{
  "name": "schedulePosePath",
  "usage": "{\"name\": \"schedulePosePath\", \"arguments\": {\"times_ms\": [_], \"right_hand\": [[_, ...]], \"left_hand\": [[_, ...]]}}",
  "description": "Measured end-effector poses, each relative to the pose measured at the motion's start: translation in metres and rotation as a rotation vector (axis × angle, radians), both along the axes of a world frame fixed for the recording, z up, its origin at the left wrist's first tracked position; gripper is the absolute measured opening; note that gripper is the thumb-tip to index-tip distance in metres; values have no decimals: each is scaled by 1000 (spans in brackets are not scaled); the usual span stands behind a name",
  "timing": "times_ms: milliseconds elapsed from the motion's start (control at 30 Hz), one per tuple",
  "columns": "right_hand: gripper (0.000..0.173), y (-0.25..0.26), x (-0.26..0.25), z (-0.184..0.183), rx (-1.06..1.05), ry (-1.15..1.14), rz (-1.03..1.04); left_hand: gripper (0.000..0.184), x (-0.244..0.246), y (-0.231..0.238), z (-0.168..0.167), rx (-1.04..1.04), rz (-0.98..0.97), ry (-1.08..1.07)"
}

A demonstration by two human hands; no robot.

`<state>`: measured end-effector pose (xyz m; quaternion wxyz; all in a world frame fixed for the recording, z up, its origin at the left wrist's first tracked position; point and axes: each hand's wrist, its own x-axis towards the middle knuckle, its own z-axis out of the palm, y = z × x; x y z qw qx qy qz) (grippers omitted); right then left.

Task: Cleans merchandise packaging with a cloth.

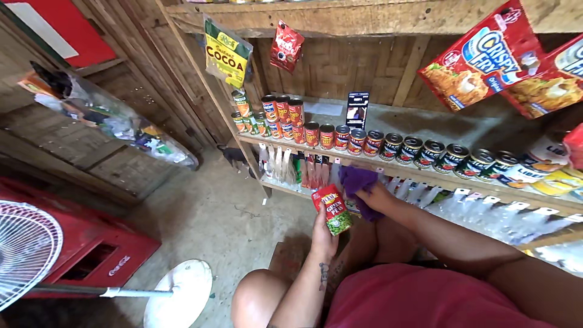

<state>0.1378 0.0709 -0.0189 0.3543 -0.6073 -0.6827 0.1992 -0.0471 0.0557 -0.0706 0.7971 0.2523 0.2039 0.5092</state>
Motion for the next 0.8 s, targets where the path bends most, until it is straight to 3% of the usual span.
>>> {"name": "schedulePosePath", "arguments": {"times_ms": [200,400,600,700,800], "right_hand": [[55,-7,-29,-20,200,24,97],[48,-19,-41,-34,249,-90,217],[40,-21,-38,-30,205,-133,353],[44,-22,-36,-19,31,-167,415],[49,-26,-36,-14,-1,-174,456]], "left_hand": [[49,7,-9,1,28,8,68],[50,6,-9,0,31,98,72],[53,6,-5,2,-74,157,64],[58,3,0,-2,-95,142,83],[60,0,2,0,-83,168,125]]}}
